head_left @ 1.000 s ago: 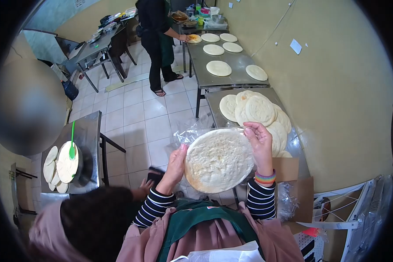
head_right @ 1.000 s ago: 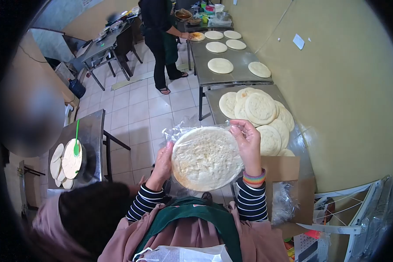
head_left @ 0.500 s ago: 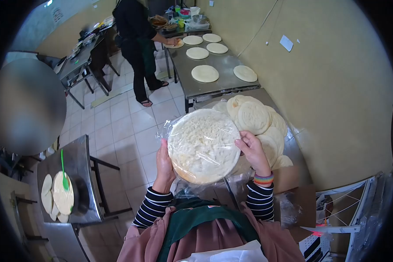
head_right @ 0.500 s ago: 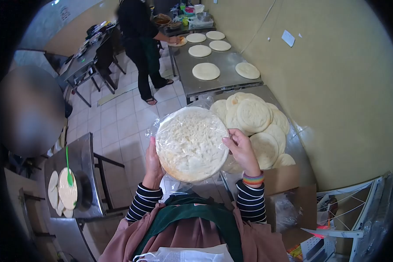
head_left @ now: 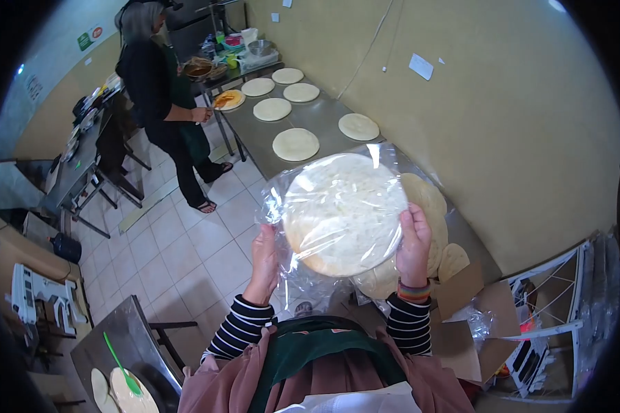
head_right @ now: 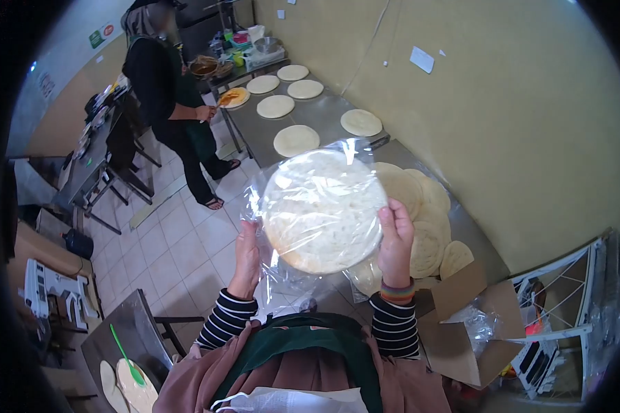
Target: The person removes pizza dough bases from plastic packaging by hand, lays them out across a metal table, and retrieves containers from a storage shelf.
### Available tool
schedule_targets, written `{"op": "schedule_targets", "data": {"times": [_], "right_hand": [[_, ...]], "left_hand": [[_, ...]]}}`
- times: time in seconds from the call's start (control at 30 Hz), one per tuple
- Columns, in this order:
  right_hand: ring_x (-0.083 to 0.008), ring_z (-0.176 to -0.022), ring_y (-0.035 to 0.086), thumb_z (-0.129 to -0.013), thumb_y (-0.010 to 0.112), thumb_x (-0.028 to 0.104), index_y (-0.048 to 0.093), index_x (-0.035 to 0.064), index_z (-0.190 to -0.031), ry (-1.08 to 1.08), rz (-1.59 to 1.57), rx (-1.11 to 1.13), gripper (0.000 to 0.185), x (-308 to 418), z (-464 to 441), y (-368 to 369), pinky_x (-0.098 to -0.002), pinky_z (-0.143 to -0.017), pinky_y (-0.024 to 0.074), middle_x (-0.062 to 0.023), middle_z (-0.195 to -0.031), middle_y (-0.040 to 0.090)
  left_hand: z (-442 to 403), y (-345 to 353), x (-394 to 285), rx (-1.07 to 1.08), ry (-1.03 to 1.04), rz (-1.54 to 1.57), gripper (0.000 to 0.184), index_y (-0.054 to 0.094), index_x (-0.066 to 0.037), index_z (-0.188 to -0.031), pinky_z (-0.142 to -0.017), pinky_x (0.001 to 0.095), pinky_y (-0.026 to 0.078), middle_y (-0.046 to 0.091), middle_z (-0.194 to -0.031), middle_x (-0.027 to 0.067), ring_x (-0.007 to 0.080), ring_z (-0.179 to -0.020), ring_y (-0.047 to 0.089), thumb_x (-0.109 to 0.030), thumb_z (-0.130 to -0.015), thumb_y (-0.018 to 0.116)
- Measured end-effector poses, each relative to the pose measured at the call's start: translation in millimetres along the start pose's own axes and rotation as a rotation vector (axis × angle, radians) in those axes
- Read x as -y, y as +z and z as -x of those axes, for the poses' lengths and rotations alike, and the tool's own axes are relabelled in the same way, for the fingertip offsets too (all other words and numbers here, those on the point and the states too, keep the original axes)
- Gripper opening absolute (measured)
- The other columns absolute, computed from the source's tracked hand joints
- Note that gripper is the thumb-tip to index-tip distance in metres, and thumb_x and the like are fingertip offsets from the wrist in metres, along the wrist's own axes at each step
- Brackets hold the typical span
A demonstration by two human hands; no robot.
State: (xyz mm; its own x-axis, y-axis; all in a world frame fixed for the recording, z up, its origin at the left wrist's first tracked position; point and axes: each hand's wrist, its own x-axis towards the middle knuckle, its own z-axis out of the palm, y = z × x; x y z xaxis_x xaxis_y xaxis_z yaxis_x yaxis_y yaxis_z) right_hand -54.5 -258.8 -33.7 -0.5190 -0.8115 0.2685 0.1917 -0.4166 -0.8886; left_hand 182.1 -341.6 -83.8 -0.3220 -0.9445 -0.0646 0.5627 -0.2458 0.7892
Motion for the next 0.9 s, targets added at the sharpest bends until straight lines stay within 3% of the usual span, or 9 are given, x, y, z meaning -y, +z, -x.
{"op": "schedule_targets", "data": {"times": [0.1, 0.2, 0.33, 0.37, 0.53, 0.63, 0.8, 0.87, 0.9], "right_hand": [[-0.0117, -0.091, 0.054, -0.090, 0.046, 0.014, 0.048, -0.0001, -0.109, -0.055, -0.112, -0.129, 0.024, 5, -1, -8, -0.0248, -0.083, 0.0423, -0.0061, -0.100, 0.057], [-0.0145, -0.097, 0.053, -0.090, 0.046, 0.016, 0.044, 0.0013, -0.114, -0.105, -0.243, -0.170, 0.028, 15, 1, -1, -0.0275, -0.086, 0.0418, -0.0072, -0.106, 0.054], [-0.0169, -0.110, 0.045, -0.088, 0.045, 0.009, 0.036, 0.0042, -0.123, 0.081, -0.252, -0.190, 0.037, -9, 28, -1, -0.0299, -0.093, 0.0375, -0.0089, -0.120, 0.046], [-0.0169, -0.110, 0.045, -0.088, 0.045, 0.009, 0.036, 0.0042, -0.123, 0.074, -0.248, -0.195, 0.037, -16, 35, 0, -0.0299, -0.093, 0.0375, -0.0089, -0.120, 0.046], [-0.0232, -0.121, 0.035, -0.073, 0.049, -0.001, 0.024, 0.0047, -0.131, 0.116, -0.283, -0.039, 0.062, -26, 63, 2, -0.0371, -0.101, 0.0266, -0.0109, -0.130, 0.036], [-0.0236, -0.115, 0.040, -0.073, 0.053, 0.001, 0.027, 0.0023, -0.126, 0.191, -0.242, 0.004, 0.059, -23, 76, -12, -0.0374, -0.098, 0.0307, -0.0126, -0.124, 0.040], [-0.0213, -0.105, 0.049, -0.080, 0.056, 0.009, 0.034, 0.0018, -0.121, 0.489, -0.122, 0.075, 0.048, 4, 70, -66, -0.0322, -0.087, 0.0412, -0.0142, -0.114, 0.049], [-0.0202, -0.099, 0.053, -0.084, 0.053, 0.013, 0.042, 0.0023, -0.116, 0.384, 0.248, -0.328, 0.035, 6, 58, -82, -0.0288, -0.079, 0.0447, -0.0121, -0.109, 0.053], [-0.0202, -0.099, 0.053, -0.084, 0.053, 0.013, 0.042, 0.0023, -0.116, 0.383, 0.249, -0.329, 0.035, 5, 49, -88, -0.0288, -0.079, 0.0447, -0.0121, -0.109, 0.053]], "left_hand": [[-12, 9, 5, 0.031, -0.017, -0.043, 0.035, 0.048, -0.003, -0.119, -0.085, 0.0277, 0.044, 0.053, -0.112, 0.0044, 0.0121, -0.097, 0.052, -0.025, -0.091, 0.047], [-16, 23, 8, 0.055, -0.073, 0.012, 0.037, 0.042, -0.005, -0.125, -0.087, 0.0296, 0.043, 0.048, -0.119, 0.0054, 0.0126, -0.102, 0.049, -0.021, -0.091, 0.046], [-24, 36, 21, 0.182, -0.230, 0.191, 0.045, 0.033, -0.005, -0.130, -0.093, 0.0320, 0.039, 0.043, -0.126, 0.0074, 0.0177, -0.112, 0.045, -0.029, -0.093, 0.040], [-24, 47, 20, 0.220, -0.207, 0.208, 0.054, 0.033, -0.008, -0.131, -0.091, 0.0358, 0.042, 0.045, -0.125, 0.0083, 0.0221, -0.108, 0.049, -0.045, -0.091, 0.035], [-38, 46, 43, 0.237, -0.191, 0.125, 0.064, 0.035, -0.003, -0.128, -0.091, 0.0363, 0.042, 0.046, -0.125, 0.0120, 0.0227, -0.111, 0.048, -0.051, -0.087, 0.040], [-40, 57, 35, 0.130, -0.351, 0.104, 0.054, 0.042, 0.003, -0.120, -0.088, 0.0306, 0.044, 0.054, -0.114, 0.0129, 0.0199, -0.102, 0.055, -0.042, -0.090, 0.040], [-49, 50, 28, 0.229, -0.254, 0.121, 0.056, 0.039, 0.002, -0.124, -0.091, 0.0329, 0.042, 0.052, -0.117, 0.0148, 0.0218, -0.105, 0.053, -0.043, -0.092, 0.032], [-52, 43, 24, 0.318, -0.186, -0.020, 0.054, 0.040, 0.003, -0.123, -0.090, 0.0324, 0.042, 0.051, -0.118, 0.0149, 0.0212, -0.105, 0.053, -0.041, -0.093, 0.031], [-52, 43, 23, 0.326, -0.164, -0.058, 0.052, 0.045, 0.004, -0.118, -0.088, 0.0307, 0.043, 0.055, -0.113, 0.0145, 0.0195, -0.101, 0.055, -0.040, -0.093, 0.031]]}}
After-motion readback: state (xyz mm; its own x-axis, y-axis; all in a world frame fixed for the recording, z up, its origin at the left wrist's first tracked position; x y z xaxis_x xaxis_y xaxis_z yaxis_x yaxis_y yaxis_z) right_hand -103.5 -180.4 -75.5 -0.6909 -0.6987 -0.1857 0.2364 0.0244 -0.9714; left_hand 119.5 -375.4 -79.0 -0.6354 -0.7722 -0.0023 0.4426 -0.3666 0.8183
